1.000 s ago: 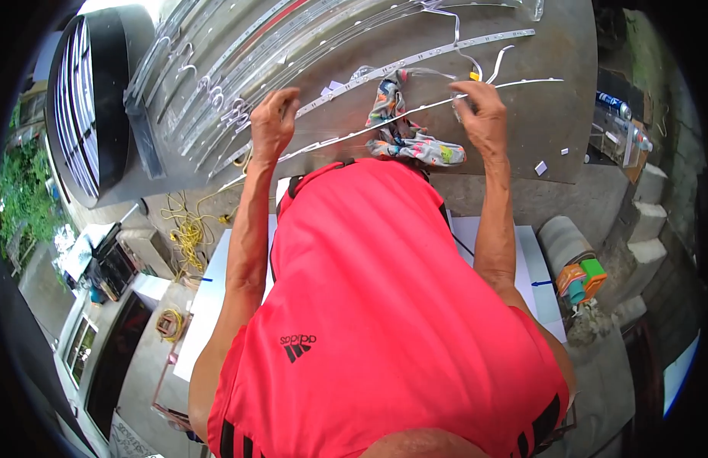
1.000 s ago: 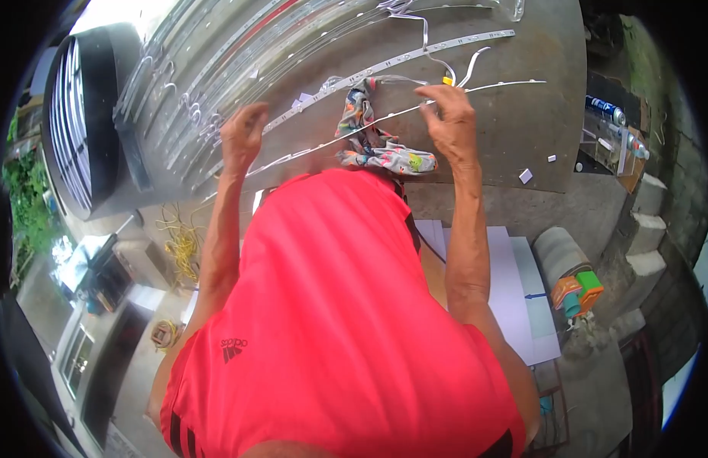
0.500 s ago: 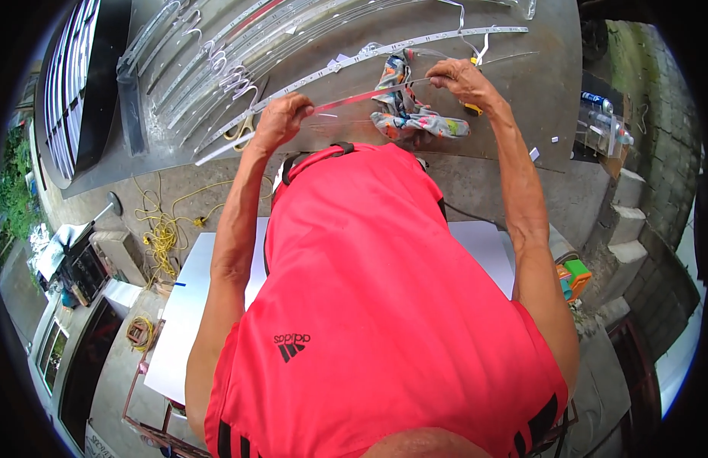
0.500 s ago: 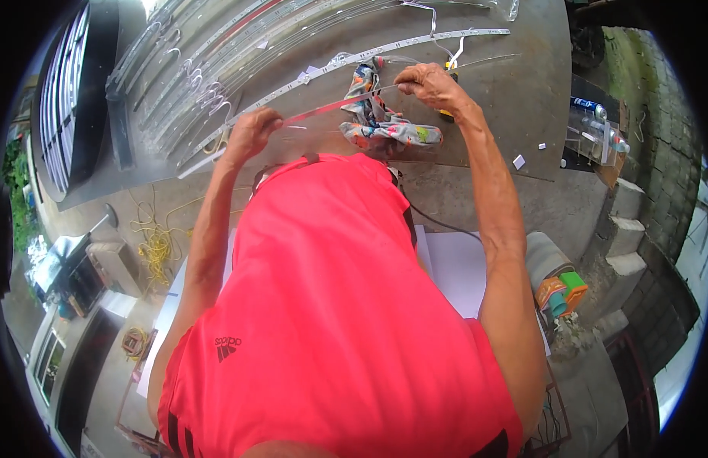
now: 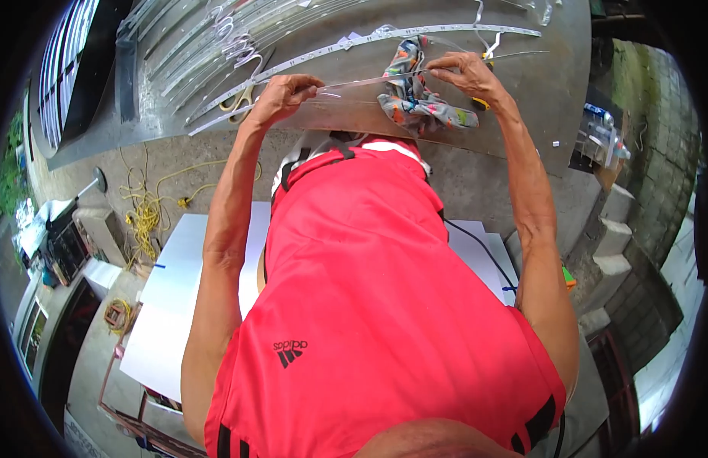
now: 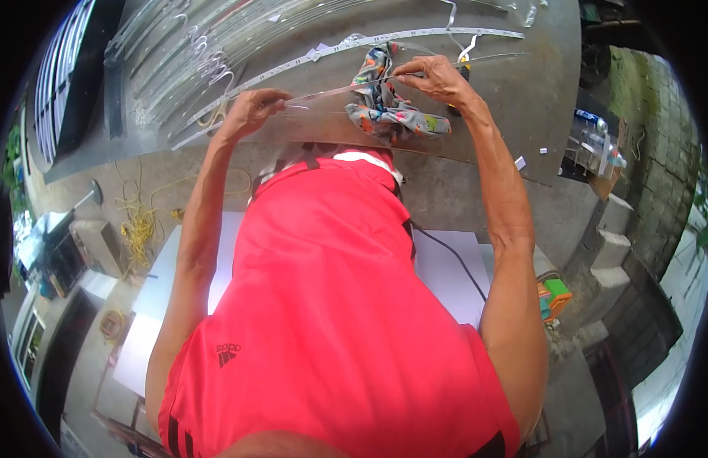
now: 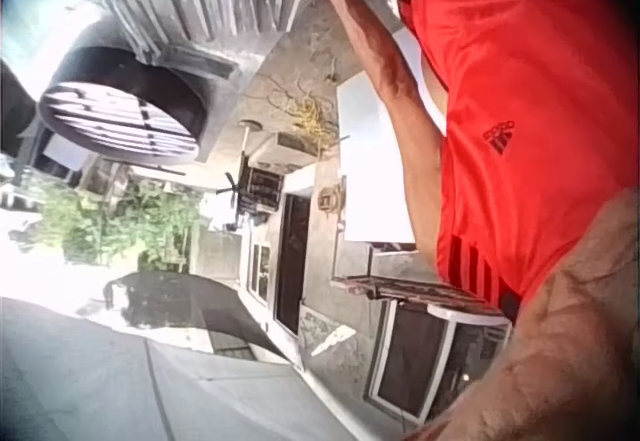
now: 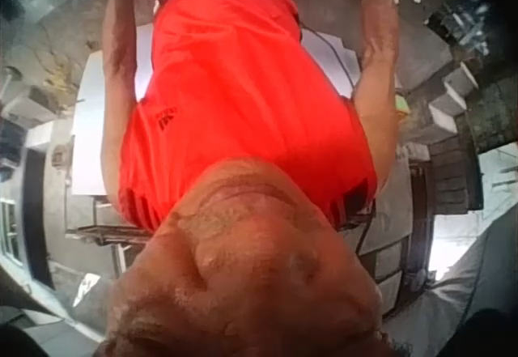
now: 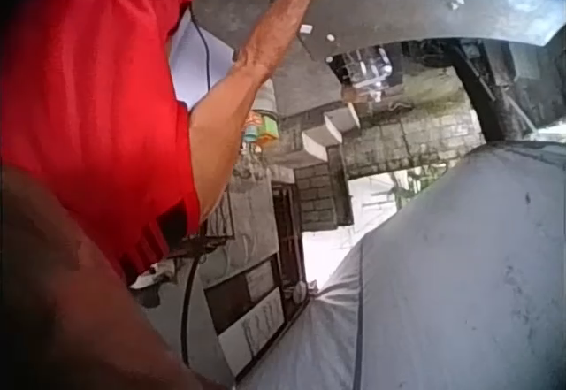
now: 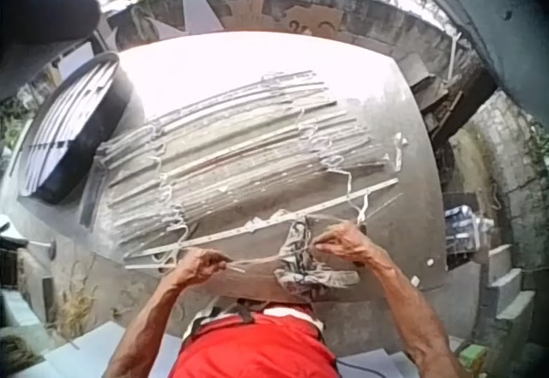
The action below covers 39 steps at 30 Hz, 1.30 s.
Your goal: Assembling a circular LED sign by attaching light strips to a circular frame.
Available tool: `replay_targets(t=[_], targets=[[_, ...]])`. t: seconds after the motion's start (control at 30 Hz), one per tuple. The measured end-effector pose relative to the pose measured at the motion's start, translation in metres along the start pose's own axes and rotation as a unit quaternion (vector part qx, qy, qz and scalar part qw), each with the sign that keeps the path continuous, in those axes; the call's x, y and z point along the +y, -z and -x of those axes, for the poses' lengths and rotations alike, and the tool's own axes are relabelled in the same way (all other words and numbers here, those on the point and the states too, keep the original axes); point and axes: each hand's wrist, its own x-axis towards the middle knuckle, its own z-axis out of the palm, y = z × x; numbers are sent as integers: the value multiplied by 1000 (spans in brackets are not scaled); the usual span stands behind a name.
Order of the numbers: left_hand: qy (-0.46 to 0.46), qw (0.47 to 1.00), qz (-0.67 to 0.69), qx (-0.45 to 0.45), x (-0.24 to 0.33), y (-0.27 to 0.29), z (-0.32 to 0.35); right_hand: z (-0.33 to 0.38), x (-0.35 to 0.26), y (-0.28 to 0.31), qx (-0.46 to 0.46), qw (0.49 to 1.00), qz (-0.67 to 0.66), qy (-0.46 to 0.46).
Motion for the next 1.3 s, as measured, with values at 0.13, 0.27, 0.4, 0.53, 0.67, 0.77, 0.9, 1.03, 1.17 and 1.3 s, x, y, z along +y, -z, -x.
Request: replay_targets(t=[0.13, 0.27, 0.4, 0.53, 0.67, 0.77, 0.9, 1.03, 1.17, 1.3], targets=[[11, 998, -60, -13, 5, -11, 7, 5, 5, -6, 23, 996, 86, 26], [9, 990, -137, 11, 17, -24, 9, 14, 9, -13, 108, 976, 161, 98], [35, 976, -197, 92, 29, -37, 7, 19, 2, -14, 161, 934, 272, 165], [24, 950, -245, 191, 37, -54, 5, 18, -2, -11, 245, 911, 265, 202], [-31, 922, -239, 303, 39, -73, -2, 14, 4, -8, 271, 911, 241, 196], [-11, 924, -210, 319, 41, -82, -3, 13, 8, -8, 263, 921, 229, 173], [-10, 927, -195, 321, 43, -84, -3, 9, 12, -7, 273, 922, 206, 183], [-5, 929, -193, 317, 45, -81, -4, 7, 15, -5, 269, 925, 196, 185], [6, 932, -188, 310, 46, -80, -6, 6, 18, -4, 255, 931, 188, 179], [18, 939, -195, 284, 50, -76, -8, 1, 23, 3, 224, 937, 215, 161]])
